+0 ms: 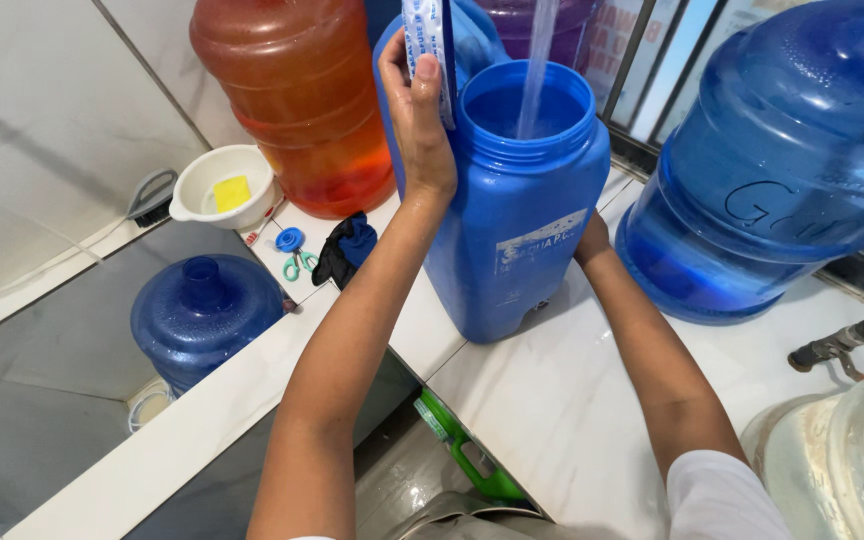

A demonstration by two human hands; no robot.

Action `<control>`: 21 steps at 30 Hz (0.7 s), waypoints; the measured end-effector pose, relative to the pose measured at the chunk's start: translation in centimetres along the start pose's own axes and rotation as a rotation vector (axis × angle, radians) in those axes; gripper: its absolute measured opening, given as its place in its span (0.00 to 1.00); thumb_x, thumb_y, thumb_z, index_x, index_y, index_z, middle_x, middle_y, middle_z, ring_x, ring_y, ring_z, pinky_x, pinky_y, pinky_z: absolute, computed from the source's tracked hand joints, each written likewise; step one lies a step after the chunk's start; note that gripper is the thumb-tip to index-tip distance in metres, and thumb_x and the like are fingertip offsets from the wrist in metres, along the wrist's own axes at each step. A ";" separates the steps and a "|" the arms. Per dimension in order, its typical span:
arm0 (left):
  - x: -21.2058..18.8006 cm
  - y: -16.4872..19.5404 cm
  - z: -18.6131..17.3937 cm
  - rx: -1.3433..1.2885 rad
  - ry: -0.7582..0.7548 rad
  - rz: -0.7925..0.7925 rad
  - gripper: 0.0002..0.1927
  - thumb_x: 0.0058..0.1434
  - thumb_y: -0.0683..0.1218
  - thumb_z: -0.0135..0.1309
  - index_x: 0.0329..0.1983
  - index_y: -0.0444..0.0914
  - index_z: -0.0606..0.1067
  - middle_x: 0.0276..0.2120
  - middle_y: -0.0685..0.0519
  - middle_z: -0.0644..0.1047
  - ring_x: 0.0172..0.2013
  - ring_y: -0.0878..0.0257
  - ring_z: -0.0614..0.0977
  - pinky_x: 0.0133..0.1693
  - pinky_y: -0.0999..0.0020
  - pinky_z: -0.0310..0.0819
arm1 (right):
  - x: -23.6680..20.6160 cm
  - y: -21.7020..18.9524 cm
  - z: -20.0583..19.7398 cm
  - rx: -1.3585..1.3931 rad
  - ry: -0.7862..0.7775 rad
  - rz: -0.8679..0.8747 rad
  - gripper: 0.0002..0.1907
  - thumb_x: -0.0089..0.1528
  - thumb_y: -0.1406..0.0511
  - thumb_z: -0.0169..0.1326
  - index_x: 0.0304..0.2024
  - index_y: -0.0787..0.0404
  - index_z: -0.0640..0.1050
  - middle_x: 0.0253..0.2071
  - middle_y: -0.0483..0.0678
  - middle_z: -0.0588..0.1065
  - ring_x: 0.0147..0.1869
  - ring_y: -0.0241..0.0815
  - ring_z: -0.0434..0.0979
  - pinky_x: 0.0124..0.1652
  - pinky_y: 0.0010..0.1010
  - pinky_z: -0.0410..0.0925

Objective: The person cleans a blue plastic container by rinsing it under a tap, scrubbing with a sponge, and wiping with a cloth. They then apply a seal to the container's lid using a heat gun and place the container on a counter among other containers.

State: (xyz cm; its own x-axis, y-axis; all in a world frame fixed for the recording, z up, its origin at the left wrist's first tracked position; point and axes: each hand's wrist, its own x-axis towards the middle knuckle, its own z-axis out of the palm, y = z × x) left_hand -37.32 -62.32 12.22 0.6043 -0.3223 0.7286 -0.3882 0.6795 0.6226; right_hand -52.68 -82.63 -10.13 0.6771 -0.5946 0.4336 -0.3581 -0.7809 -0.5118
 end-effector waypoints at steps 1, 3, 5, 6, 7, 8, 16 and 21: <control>0.0 0.0 0.0 -0.013 -0.003 0.001 0.42 0.69 0.69 0.46 0.71 0.33 0.60 0.62 0.44 0.66 0.64 0.56 0.68 0.71 0.60 0.57 | 0.1 0.1 0.1 -0.033 -0.024 -0.017 0.23 0.67 0.53 0.48 0.60 0.56 0.77 0.58 0.60 0.76 0.60 0.60 0.76 0.54 0.45 0.69; 0.0 -0.1 0.0 -0.040 -0.010 0.004 0.42 0.69 0.69 0.46 0.71 0.33 0.59 0.63 0.44 0.66 0.65 0.56 0.68 0.71 0.60 0.56 | 0.1 0.2 0.1 -0.081 -0.073 0.025 0.23 0.67 0.52 0.47 0.60 0.54 0.77 0.58 0.58 0.77 0.60 0.57 0.76 0.54 0.45 0.70; 0.0 -0.1 0.0 -0.017 -0.010 0.011 0.42 0.69 0.69 0.46 0.70 0.33 0.60 0.62 0.44 0.66 0.65 0.56 0.69 0.71 0.60 0.57 | 0.1 0.2 0.1 -0.112 -0.126 0.143 0.23 0.66 0.50 0.47 0.58 0.52 0.78 0.55 0.55 0.78 0.59 0.55 0.78 0.53 0.44 0.71; 0.0 -0.1 -0.1 -0.004 -0.010 0.015 0.42 0.69 0.69 0.46 0.70 0.33 0.60 0.62 0.44 0.67 0.65 0.56 0.69 0.71 0.60 0.58 | 0.1 0.2 0.1 -0.143 -0.135 0.146 0.23 0.66 0.50 0.48 0.57 0.52 0.78 0.54 0.55 0.79 0.58 0.56 0.79 0.52 0.45 0.71; 0.0 -0.1 -0.1 -0.011 -0.011 0.014 0.42 0.69 0.69 0.46 0.70 0.33 0.60 0.62 0.44 0.66 0.65 0.56 0.69 0.71 0.60 0.57 | 0.2 0.3 0.0 -0.173 -0.143 0.148 0.23 0.65 0.50 0.48 0.56 0.51 0.79 0.53 0.56 0.79 0.56 0.56 0.79 0.51 0.45 0.72; 0.0 -0.1 -0.1 -0.018 -0.011 0.013 0.42 0.69 0.69 0.47 0.71 0.33 0.60 0.63 0.44 0.66 0.65 0.56 0.68 0.71 0.60 0.57 | 0.1 0.3 -0.1 -0.203 -0.151 0.149 0.22 0.65 0.50 0.49 0.55 0.51 0.79 0.52 0.56 0.80 0.55 0.56 0.80 0.50 0.45 0.73; 0.0 -0.1 0.1 -0.082 -0.008 0.009 0.42 0.69 0.68 0.48 0.71 0.32 0.60 0.64 0.43 0.66 0.67 0.55 0.67 0.73 0.60 0.55 | 0.6 0.3 -1.1 -0.321 -0.083 0.066 0.18 0.64 0.51 0.52 0.49 0.51 0.82 0.44 0.56 0.82 0.47 0.59 0.82 0.43 0.49 0.74; 0.1 -0.3 0.0 -0.048 -0.025 0.013 0.42 0.69 0.68 0.48 0.71 0.33 0.59 0.63 0.43 0.66 0.67 0.55 0.67 0.73 0.60 0.54 | 0.6 0.7 -1.1 -0.303 -0.007 0.058 0.18 0.63 0.52 0.54 0.49 0.51 0.82 0.41 0.59 0.81 0.43 0.63 0.82 0.42 0.52 0.74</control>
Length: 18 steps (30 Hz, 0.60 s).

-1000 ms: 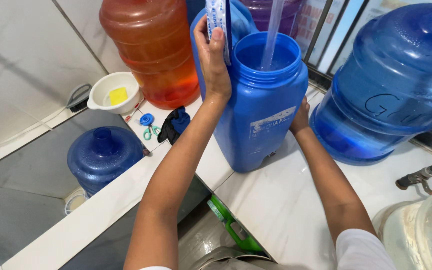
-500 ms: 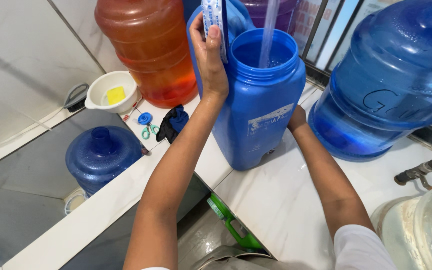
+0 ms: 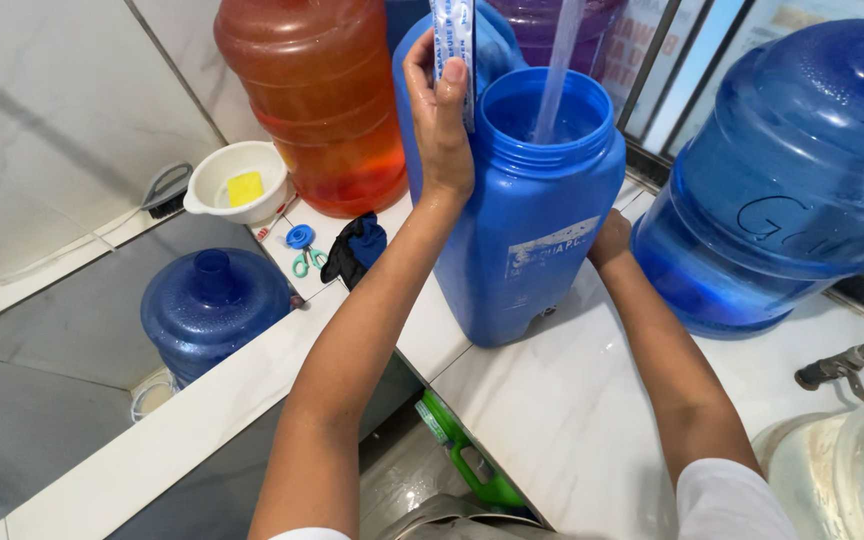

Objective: The person cleans a blue plastic container by rinsing it under a tap, scrubbing with a sponge, and wiping with a cloth. They then apply a seal to the container's lid using a heat gun and place the container on a counter among other containers.

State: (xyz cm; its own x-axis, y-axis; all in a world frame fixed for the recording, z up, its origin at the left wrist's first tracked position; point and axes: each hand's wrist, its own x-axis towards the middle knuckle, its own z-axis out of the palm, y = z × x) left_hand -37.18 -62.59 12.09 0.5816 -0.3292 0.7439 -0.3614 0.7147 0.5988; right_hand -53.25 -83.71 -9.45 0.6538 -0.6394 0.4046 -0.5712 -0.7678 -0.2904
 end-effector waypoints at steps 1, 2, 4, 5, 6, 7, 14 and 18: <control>0.0 0.0 0.0 -0.002 0.003 0.000 0.42 0.69 0.69 0.48 0.71 0.33 0.59 0.63 0.43 0.66 0.67 0.55 0.67 0.73 0.60 0.54 | -0.2 0.1 0.1 -0.023 0.007 0.007 0.17 0.63 0.52 0.54 0.48 0.51 0.82 0.40 0.59 0.81 0.43 0.63 0.82 0.42 0.52 0.75; 0.0 -0.1 0.0 -0.004 0.006 -0.001 0.42 0.69 0.69 0.48 0.71 0.32 0.60 0.63 0.42 0.66 0.67 0.54 0.67 0.73 0.60 0.54 | -0.3 0.1 0.2 -0.046 0.014 0.015 0.16 0.63 0.53 0.54 0.48 0.50 0.83 0.40 0.59 0.81 0.43 0.64 0.82 0.43 0.51 0.75; 0.0 -0.1 0.0 -0.005 0.007 0.000 0.43 0.69 0.69 0.48 0.71 0.32 0.60 0.63 0.42 0.66 0.68 0.54 0.67 0.73 0.60 0.54 | -0.8 0.3 0.4 -0.090 -0.048 0.079 0.16 0.64 0.52 0.54 0.47 0.52 0.82 0.43 0.59 0.81 0.45 0.63 0.82 0.45 0.51 0.75; 0.0 -0.2 0.0 -0.005 0.006 0.004 0.43 0.69 0.69 0.48 0.71 0.33 0.60 0.63 0.42 0.66 0.68 0.54 0.67 0.73 0.60 0.54 | -1.1 0.4 0.4 -0.112 -0.079 0.112 0.16 0.64 0.52 0.55 0.47 0.52 0.82 0.45 0.58 0.81 0.47 0.62 0.82 0.46 0.50 0.75; -0.1 -0.2 -0.1 -0.005 0.006 0.007 0.43 0.68 0.69 0.48 0.71 0.33 0.60 0.63 0.42 0.66 0.67 0.54 0.67 0.73 0.60 0.54 | -1.4 0.5 0.5 -0.126 -0.077 0.113 0.18 0.65 0.53 0.54 0.53 0.51 0.79 0.51 0.59 0.79 0.47 0.63 0.82 0.46 0.51 0.75; -0.1 -0.2 -0.1 0.002 0.004 0.006 0.43 0.68 0.69 0.48 0.71 0.33 0.60 0.63 0.43 0.66 0.68 0.54 0.67 0.73 0.60 0.54 | -1.6 0.5 0.5 -0.140 -0.076 0.115 0.20 0.65 0.55 0.53 0.58 0.51 0.76 0.56 0.59 0.76 0.48 0.64 0.81 0.46 0.51 0.75; 0.0 -0.5 -0.1 -0.005 0.008 0.005 0.43 0.68 0.69 0.49 0.71 0.33 0.60 0.63 0.42 0.66 0.67 0.54 0.67 0.73 0.59 0.55 | -4.3 0.4 -0.1 -0.073 -0.126 0.315 0.41 0.65 0.60 0.51 0.76 0.59 0.50 0.79 0.51 0.47 0.56 0.62 0.77 0.47 0.51 0.73; 0.0 -0.5 -0.1 0.007 0.007 0.002 0.43 0.68 0.69 0.48 0.71 0.33 0.60 0.62 0.42 0.67 0.66 0.54 0.68 0.72 0.59 0.56 | -6.9 0.4 -0.2 -0.066 -0.071 0.259 0.44 0.60 0.68 0.50 0.77 0.60 0.50 0.80 0.53 0.49 0.57 0.60 0.78 0.46 0.49 0.74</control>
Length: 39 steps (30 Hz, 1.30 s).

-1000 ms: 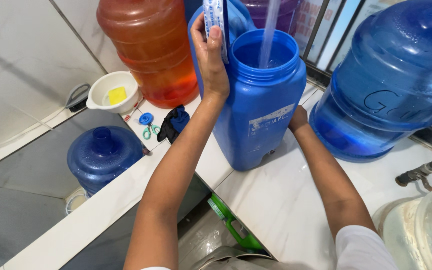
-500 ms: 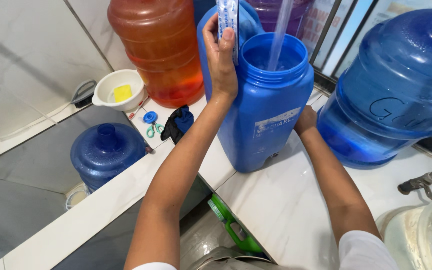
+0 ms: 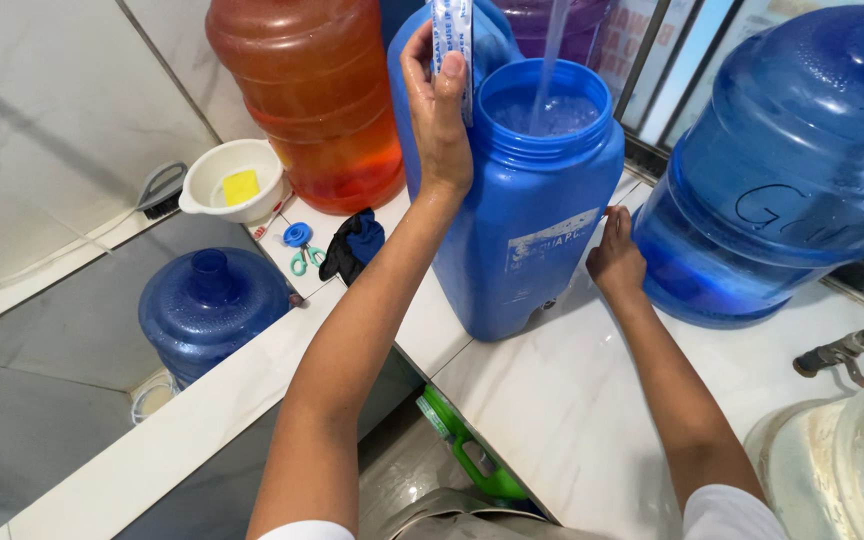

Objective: The person cleans a blue plastic container by rinsing it under a tap, scrubbing with a sponge, and wiping with a cloth. They then apply a seal to the container's lid using a heat gun and place the container on a counter among other containers.

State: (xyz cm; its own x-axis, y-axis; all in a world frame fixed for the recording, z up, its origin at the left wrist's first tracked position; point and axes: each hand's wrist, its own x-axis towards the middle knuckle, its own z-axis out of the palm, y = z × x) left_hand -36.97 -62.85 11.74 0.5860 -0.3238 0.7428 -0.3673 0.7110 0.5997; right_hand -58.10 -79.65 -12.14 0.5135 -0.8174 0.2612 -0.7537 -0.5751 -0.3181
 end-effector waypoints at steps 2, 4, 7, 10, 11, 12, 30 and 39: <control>0.0 0.0 0.0 -0.003 -0.007 0.002 0.42 0.68 0.69 0.48 0.71 0.33 0.60 0.63 0.43 0.66 0.67 0.55 0.67 0.73 0.59 0.55 | -0.7 0.3 0.3 0.012 -0.037 0.032 0.45 0.60 0.69 0.49 0.77 0.64 0.47 0.81 0.56 0.47 0.53 0.62 0.79 0.47 0.49 0.74; 0.0 0.1 0.0 -0.003 -0.006 0.001 0.42 0.68 0.68 0.48 0.71 0.33 0.60 0.62 0.43 0.66 0.67 0.55 0.67 0.72 0.60 0.55 | -0.7 0.4 0.7 0.060 -0.007 0.026 0.47 0.58 0.70 0.51 0.77 0.65 0.47 0.80 0.58 0.47 0.57 0.62 0.78 0.46 0.48 0.74; 0.0 0.2 0.0 -0.004 0.001 -0.003 0.42 0.68 0.68 0.49 0.71 0.33 0.60 0.62 0.42 0.66 0.66 0.55 0.68 0.72 0.59 0.56 | 0.3 -0.1 1.3 0.102 0.028 0.013 0.47 0.60 0.65 0.53 0.76 0.66 0.45 0.79 0.60 0.45 0.60 0.65 0.75 0.46 0.48 0.74; -0.1 0.2 0.1 -0.026 -0.001 -0.003 0.42 0.68 0.68 0.49 0.71 0.32 0.60 0.62 0.42 0.66 0.65 0.55 0.68 0.72 0.59 0.57 | 1.4 -1.3 1.3 -0.111 0.151 -0.156 0.48 0.62 0.61 0.55 0.77 0.66 0.45 0.77 0.62 0.46 0.69 0.71 0.66 0.45 0.41 0.75; -0.1 0.2 0.1 -0.035 0.001 -0.001 0.42 0.68 0.68 0.49 0.71 0.32 0.60 0.62 0.42 0.66 0.65 0.55 0.68 0.71 0.59 0.57 | 1.6 -1.6 1.3 -0.221 0.207 -0.238 0.49 0.62 0.60 0.56 0.77 0.66 0.45 0.76 0.62 0.47 0.74 0.73 0.62 0.44 0.37 0.76; -0.1 0.2 0.2 -0.045 0.005 0.000 0.42 0.68 0.68 0.50 0.71 0.32 0.60 0.62 0.42 0.66 0.65 0.55 0.68 0.71 0.59 0.57 | 1.9 -1.9 1.3 -0.356 0.332 -0.326 0.49 0.61 0.58 0.56 0.76 0.64 0.46 0.74 0.61 0.50 0.71 0.71 0.66 0.49 0.40 0.75; -0.1 0.5 0.4 -0.078 0.006 -0.026 0.40 0.69 0.64 0.51 0.71 0.32 0.60 0.62 0.44 0.68 0.59 0.59 0.72 0.65 0.64 0.64 | 5.6 -2.5 1.6 0.400 0.150 -0.343 0.21 0.68 0.54 0.49 0.59 0.56 0.76 0.57 0.56 0.77 0.59 0.56 0.77 0.52 0.43 0.70; -0.2 0.9 0.4 -0.045 0.000 -0.020 0.41 0.67 0.66 0.50 0.71 0.34 0.58 0.55 0.50 0.69 0.51 0.67 0.74 0.57 0.71 0.69 | 6.6 -3.0 0.3 0.238 0.259 -0.471 0.19 0.67 0.57 0.52 0.58 0.57 0.77 0.55 0.55 0.78 0.57 0.54 0.79 0.49 0.42 0.72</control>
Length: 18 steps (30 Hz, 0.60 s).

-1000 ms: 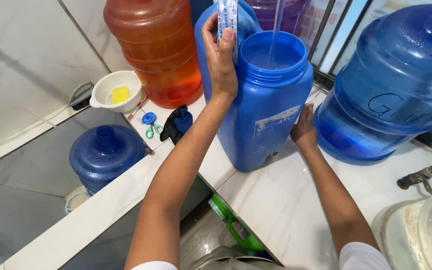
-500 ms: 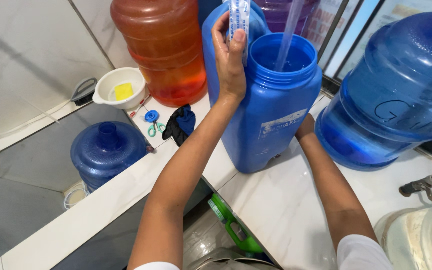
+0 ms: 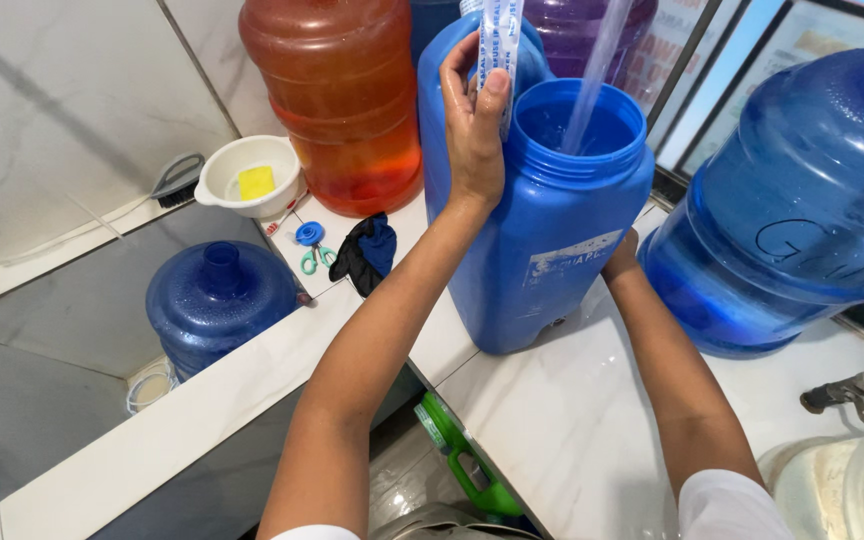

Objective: The person cleans a blue plastic container by rinsing it under a tap, scrubbing with a sponge, and wiping with a cloth. They then apply a seal to the container's lid using a heat gun and place the container on a counter among other containers.

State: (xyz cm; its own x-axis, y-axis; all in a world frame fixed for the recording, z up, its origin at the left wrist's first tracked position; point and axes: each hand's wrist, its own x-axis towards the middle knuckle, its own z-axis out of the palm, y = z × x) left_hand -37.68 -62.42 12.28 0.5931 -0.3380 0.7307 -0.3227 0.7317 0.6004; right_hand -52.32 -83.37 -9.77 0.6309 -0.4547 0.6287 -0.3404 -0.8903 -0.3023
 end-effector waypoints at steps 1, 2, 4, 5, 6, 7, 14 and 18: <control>0.0 0.0 0.0 -0.002 -0.001 -0.012 0.41 0.67 0.66 0.50 0.71 0.34 0.58 0.54 0.50 0.70 0.49 0.67 0.74 0.56 0.71 0.69 | 0.1 0.0 -0.1 -0.039 -0.029 0.016 0.18 0.67 0.57 0.52 0.57 0.56 0.77 0.55 0.54 0.78 0.56 0.54 0.80 0.49 0.42 0.73; 0.0 0.1 0.0 -0.004 -0.002 -0.024 0.41 0.67 0.66 0.51 0.71 0.33 0.59 0.52 0.49 0.70 0.47 0.67 0.73 0.54 0.71 0.69 | 0.2 0.1 -0.1 -0.078 -0.059 0.032 0.17 0.68 0.57 0.52 0.57 0.56 0.77 0.54 0.54 0.79 0.56 0.53 0.80 0.48 0.42 0.73; 0.0 0.1 0.0 -0.010 -0.001 -0.033 0.41 0.67 0.66 0.51 0.71 0.33 0.59 0.50 0.49 0.71 0.46 0.67 0.73 0.53 0.71 0.69 | 0.2 0.2 -0.1 -0.010 0.008 -0.019 0.17 0.67 0.57 0.53 0.57 0.56 0.77 0.54 0.54 0.79 0.56 0.53 0.80 0.50 0.42 0.73; 0.1 0.2 0.0 -0.012 0.000 -0.029 0.41 0.67 0.66 0.51 0.71 0.33 0.59 0.51 0.49 0.71 0.46 0.67 0.73 0.54 0.71 0.69 | 0.2 0.4 -0.1 0.024 0.042 -0.044 0.17 0.67 0.57 0.53 0.56 0.56 0.78 0.54 0.54 0.79 0.56 0.53 0.80 0.51 0.42 0.74; 0.1 0.2 0.0 -0.014 0.001 -0.024 0.41 0.67 0.66 0.51 0.71 0.34 0.59 0.51 0.50 0.71 0.46 0.67 0.73 0.54 0.71 0.69 | 0.1 0.5 -0.1 0.009 0.036 -0.044 0.18 0.67 0.57 0.53 0.57 0.56 0.78 0.55 0.54 0.79 0.56 0.54 0.80 0.50 0.42 0.73; 0.1 0.2 0.0 -0.014 0.000 -0.024 0.41 0.67 0.66 0.51 0.71 0.33 0.59 0.51 0.50 0.71 0.46 0.67 0.73 0.54 0.71 0.69 | 0.0 0.6 -0.1 -0.006 0.030 -0.041 0.19 0.67 0.57 0.53 0.58 0.57 0.78 0.55 0.55 0.78 0.56 0.55 0.80 0.49 0.43 0.73; 0.1 0.2 0.0 -0.029 -0.012 -0.016 0.40 0.68 0.65 0.51 0.70 0.34 0.61 0.52 0.49 0.72 0.50 0.65 0.74 0.56 0.70 0.68 | -1.8 0.8 -0.4 -0.158 -0.266 0.371 0.19 0.70 0.53 0.52 0.59 0.51 0.78 0.58 0.57 0.78 0.59 0.60 0.79 0.54 0.46 0.73; 0.2 0.2 -0.1 -0.057 -0.022 -0.013 0.38 0.69 0.65 0.51 0.69 0.33 0.63 0.53 0.48 0.73 0.53 0.64 0.75 0.59 0.69 0.68 | -3.1 -0.4 -1.1 -0.226 -0.206 0.276 0.35 0.62 0.59 0.55 0.71 0.51 0.62 0.73 0.59 0.58 0.64 0.63 0.74 0.41 0.49 0.75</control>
State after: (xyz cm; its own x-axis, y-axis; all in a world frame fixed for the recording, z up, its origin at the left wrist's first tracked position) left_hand -37.54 -62.32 12.49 0.5803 -0.3607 0.7302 -0.2720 0.7592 0.5913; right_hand -54.93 -81.61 -10.85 0.6125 -0.6916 0.3828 -0.6469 -0.7169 -0.2601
